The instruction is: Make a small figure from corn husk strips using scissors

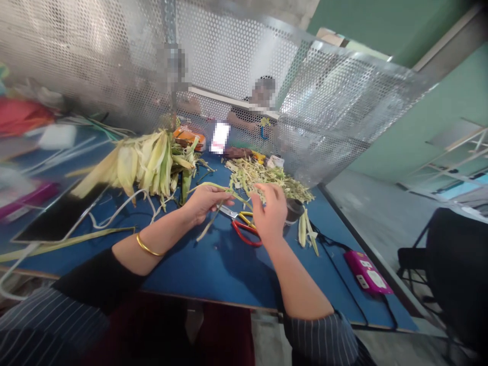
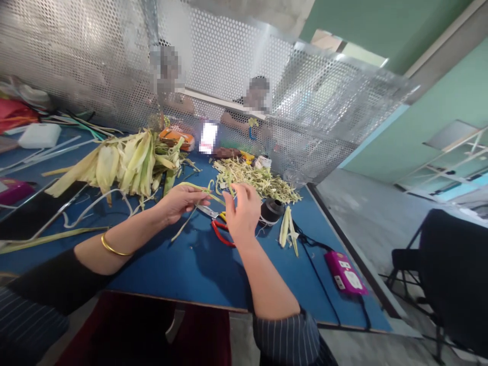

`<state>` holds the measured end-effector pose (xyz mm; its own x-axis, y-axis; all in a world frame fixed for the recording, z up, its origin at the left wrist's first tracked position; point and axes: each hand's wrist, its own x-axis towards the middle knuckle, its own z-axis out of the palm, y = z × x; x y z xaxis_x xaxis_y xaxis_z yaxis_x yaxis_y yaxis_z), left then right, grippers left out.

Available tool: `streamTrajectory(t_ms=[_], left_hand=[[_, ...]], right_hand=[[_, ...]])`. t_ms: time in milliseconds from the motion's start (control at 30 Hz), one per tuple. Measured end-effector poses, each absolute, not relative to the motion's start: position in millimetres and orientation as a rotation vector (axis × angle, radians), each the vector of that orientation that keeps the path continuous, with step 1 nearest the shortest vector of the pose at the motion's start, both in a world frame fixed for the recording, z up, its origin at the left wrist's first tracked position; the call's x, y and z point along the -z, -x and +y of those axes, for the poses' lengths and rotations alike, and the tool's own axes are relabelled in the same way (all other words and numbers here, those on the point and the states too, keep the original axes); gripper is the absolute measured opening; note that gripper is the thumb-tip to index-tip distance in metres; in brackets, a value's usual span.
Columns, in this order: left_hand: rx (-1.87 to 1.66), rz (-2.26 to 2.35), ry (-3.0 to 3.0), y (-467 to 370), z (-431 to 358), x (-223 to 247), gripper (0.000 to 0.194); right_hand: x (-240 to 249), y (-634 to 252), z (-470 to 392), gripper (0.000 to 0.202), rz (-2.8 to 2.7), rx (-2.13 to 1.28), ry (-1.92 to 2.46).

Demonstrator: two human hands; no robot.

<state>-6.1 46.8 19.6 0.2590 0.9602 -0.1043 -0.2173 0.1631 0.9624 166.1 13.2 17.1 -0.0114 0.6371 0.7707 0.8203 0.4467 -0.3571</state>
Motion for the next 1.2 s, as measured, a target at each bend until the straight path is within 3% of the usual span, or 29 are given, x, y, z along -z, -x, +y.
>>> streamTrajectory(t_ms=[133,400,600,733,933,1033,1200], left_hand=[[-0.973,0.871,-1.041,7,45,-21,0.021],[-1.099,1.084,-1.166,-2,47,-9,0.022],[-1.162,1.047,-1.146,0,53,-4,0.02],[-1.081,1.063,-1.125,5,53,-10,0.023],[-0.84,0.913,-1.192,8,44,-22,0.026],[-0.808,0.906,-1.21,5,40,-22,0.034],[-0.849,1.006,-1.237,-1,36,-16,0.03]], right_hand=[[-13,-169,24,0.025,-1.846,-0.176,1.385],[-10,-153,11,0.021,-1.989,-0.144,1.377],[-17,-158,10,0.023,-1.892,-0.36,1.372],[-18,-162,16,0.024,-1.772,-0.728,1.349],[-5,-164,31,0.032,-1.126,-1.396,1.124],[0,-161,32,0.027,-1.002,-1.381,1.016],[0,-156,26,0.028,-1.112,-1.239,1.035]])
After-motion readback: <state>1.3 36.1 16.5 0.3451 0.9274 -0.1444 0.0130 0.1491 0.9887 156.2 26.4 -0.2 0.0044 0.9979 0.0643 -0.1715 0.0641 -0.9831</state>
